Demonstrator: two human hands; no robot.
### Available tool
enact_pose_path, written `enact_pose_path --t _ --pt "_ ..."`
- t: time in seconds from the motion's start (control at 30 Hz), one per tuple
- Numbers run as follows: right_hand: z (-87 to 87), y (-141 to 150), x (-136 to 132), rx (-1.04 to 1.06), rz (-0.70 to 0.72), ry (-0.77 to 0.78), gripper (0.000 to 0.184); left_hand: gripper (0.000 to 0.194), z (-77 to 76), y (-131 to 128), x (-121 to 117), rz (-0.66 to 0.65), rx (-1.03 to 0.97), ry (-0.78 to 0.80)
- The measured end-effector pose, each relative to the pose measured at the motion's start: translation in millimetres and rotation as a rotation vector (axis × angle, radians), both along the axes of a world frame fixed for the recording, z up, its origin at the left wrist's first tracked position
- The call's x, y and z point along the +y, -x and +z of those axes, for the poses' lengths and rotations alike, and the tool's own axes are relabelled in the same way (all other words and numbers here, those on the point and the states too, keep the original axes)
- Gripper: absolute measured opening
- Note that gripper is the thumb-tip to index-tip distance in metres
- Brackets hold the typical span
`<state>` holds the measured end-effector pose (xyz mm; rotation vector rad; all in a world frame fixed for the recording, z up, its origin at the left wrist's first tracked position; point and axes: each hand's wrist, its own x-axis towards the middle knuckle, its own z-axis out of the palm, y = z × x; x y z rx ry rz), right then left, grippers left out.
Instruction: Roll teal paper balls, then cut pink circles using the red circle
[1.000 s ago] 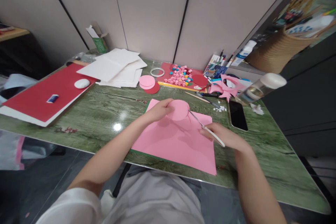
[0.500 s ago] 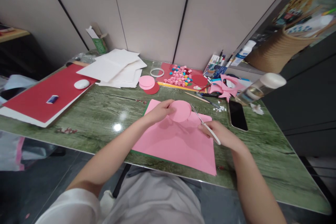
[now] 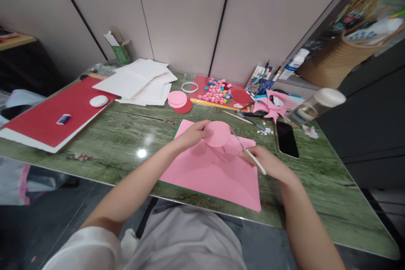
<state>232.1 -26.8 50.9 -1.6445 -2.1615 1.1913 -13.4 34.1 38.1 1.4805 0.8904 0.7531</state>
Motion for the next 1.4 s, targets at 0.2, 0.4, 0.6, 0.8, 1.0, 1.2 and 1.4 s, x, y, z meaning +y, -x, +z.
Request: enact_pose_path --t 0.2,0.4,0.6,0.8,1.0,1.2,1.4 --pt "-1.0 -0.9 0.0 0.007 -0.007 0.005 0.048 0.019 -3.2 0.7 1.4 0.002 -0.017 -0.003" --pt "-2.3 -1.7 0.3 0.016 -0.003 0.008 0.047 0.019 -2.1 0.8 0.6 0.000 -0.044 0.015" --pt "-4.8 -2.4 1.3 0.025 -0.006 0.029 0.047 0.016 -1.5 0.6 0.4 0.000 -0.044 0.002" --pt "-3.7 -2.1 1.1 0.015 -0.001 0.018 0.048 0.019 -1.0 0.2 0.2 -0.006 -0.038 0.000" --pt "-5.5 -2.9 2.0 0.030 -0.003 0.025 0.048 0.021 -0.4 0.4 -0.4 -0.001 -0.035 0.001" --pt "-5.8 -2.9 1.8 0.027 0.000 0.020 0.048 0.021 -1.2 -0.2 0.2 -0.005 -0.036 0.011" --pt "-5.1 -3.0 1.2 0.024 -0.011 0.021 0.049 0.020 -2.9 0.4 1.8 -0.008 -0.026 -0.019"
